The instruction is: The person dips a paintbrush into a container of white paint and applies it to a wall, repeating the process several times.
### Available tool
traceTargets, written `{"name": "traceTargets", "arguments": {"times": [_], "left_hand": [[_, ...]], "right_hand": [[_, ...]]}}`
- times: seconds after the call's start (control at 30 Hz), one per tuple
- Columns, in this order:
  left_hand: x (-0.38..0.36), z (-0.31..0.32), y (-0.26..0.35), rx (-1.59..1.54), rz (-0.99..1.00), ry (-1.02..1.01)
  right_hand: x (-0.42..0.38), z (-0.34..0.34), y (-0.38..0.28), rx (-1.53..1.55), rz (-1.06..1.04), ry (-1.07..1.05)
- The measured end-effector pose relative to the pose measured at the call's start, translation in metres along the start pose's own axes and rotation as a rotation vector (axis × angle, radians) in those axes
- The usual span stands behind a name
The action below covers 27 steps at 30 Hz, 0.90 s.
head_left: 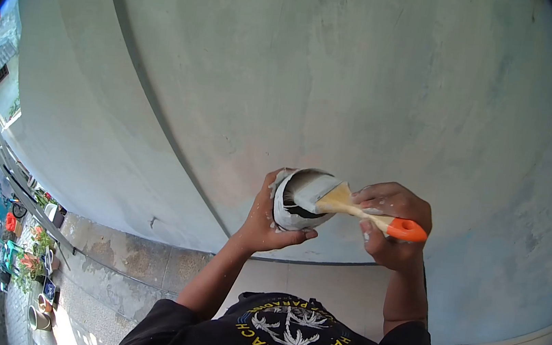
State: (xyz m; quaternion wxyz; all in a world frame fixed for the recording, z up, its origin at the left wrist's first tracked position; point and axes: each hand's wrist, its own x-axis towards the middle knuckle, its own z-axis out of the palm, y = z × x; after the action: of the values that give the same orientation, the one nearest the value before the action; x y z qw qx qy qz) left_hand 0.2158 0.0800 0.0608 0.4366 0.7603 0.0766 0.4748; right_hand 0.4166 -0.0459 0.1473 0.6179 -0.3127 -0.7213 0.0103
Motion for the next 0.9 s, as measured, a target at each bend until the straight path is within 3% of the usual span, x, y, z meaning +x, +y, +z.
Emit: {"name": "traceTargets", "arguments": {"times": [0.2,0.4,0.57,0.77,0.9], "left_hand": [[0.004,-0.014,-0.019,-0.043,0.019,-0.004],[0.014,-0.014,-0.021,-0.040,0.137,-0.008],[0.012,-0.010,-0.021,-0.091,0.111,0.024],[0.011,-0.005,-0.022,-0.127,0.059,0.061],[0.011,-0.001,-0.026,0.108,0.174,0.082]], "right_hand": [[-0.003,0.010,-0.015,-0.144,-0.022,0.074],[0.002,0.030,-0.028,-0.284,0.060,-0.082],[-0.007,0.042,-0.029,-0.425,-0.048,0.066],[-0.015,0.034,-0.048,-0.472,-0.046,0.028],[-0.010,0.034,-0.045,-0.492,0.039,-0.021]]}}
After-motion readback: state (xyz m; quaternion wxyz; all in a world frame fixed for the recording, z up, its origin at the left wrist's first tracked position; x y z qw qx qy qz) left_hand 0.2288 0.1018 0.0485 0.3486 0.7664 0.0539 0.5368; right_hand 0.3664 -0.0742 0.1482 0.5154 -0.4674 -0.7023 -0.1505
